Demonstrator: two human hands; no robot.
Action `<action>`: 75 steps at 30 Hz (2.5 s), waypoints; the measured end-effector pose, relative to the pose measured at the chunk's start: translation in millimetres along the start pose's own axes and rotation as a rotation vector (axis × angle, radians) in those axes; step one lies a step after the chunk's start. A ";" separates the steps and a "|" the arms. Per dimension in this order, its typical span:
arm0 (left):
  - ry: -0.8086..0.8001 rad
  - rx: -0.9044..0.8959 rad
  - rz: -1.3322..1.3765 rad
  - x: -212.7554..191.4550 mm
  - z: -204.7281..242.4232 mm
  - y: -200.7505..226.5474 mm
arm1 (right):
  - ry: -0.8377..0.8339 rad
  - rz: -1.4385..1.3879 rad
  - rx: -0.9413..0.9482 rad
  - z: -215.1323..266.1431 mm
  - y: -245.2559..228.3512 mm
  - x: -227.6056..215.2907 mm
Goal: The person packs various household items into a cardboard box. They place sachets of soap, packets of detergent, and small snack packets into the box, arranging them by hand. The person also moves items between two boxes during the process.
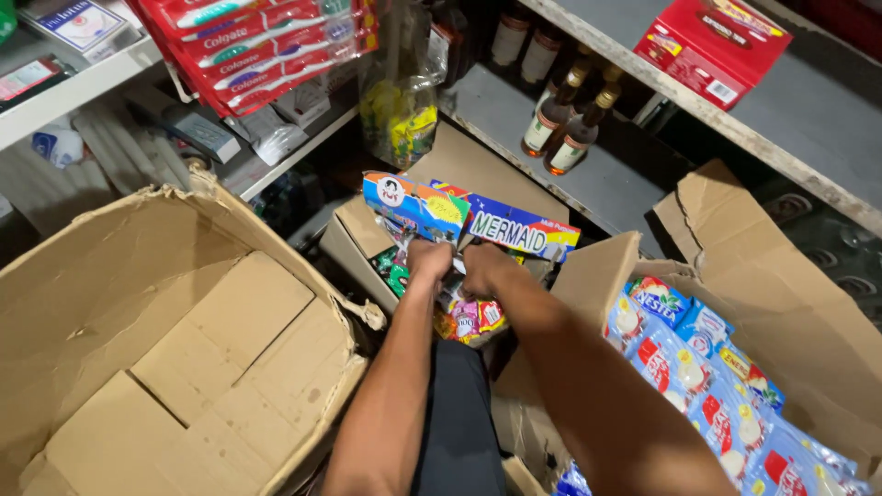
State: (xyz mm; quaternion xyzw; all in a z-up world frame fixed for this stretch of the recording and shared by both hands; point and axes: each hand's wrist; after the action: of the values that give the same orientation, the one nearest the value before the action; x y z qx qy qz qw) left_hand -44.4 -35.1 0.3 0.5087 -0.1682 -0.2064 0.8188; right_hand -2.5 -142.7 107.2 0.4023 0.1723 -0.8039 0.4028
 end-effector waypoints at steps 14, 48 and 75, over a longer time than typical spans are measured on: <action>-0.417 0.131 -0.021 -19.6 -45.7 -73.3 | 0.265 -0.166 0.166 -56.0 29.9 42.4; -0.741 0.495 -1.459 -22.3 -3.3 -108.2 | 0.360 -0.215 0.149 -37.7 40.5 35.7; -0.789 -0.220 1.284 -59.2 96.5 15.4 | 0.725 0.292 -0.126 202.8 -45.8 -5.3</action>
State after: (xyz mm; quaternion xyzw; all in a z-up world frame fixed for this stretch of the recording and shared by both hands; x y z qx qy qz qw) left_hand -139.4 -72.5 51.4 0.1148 -0.6897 0.1285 0.7033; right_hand -139.7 -233.7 234.3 0.6548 0.2933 -0.5320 0.4497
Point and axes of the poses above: each hand's wrist, its own z-axis away from the middle knuckle, its own x-axis out of the palm, y = z × x, and after that the axes turned 14 degrees about z, right-handed
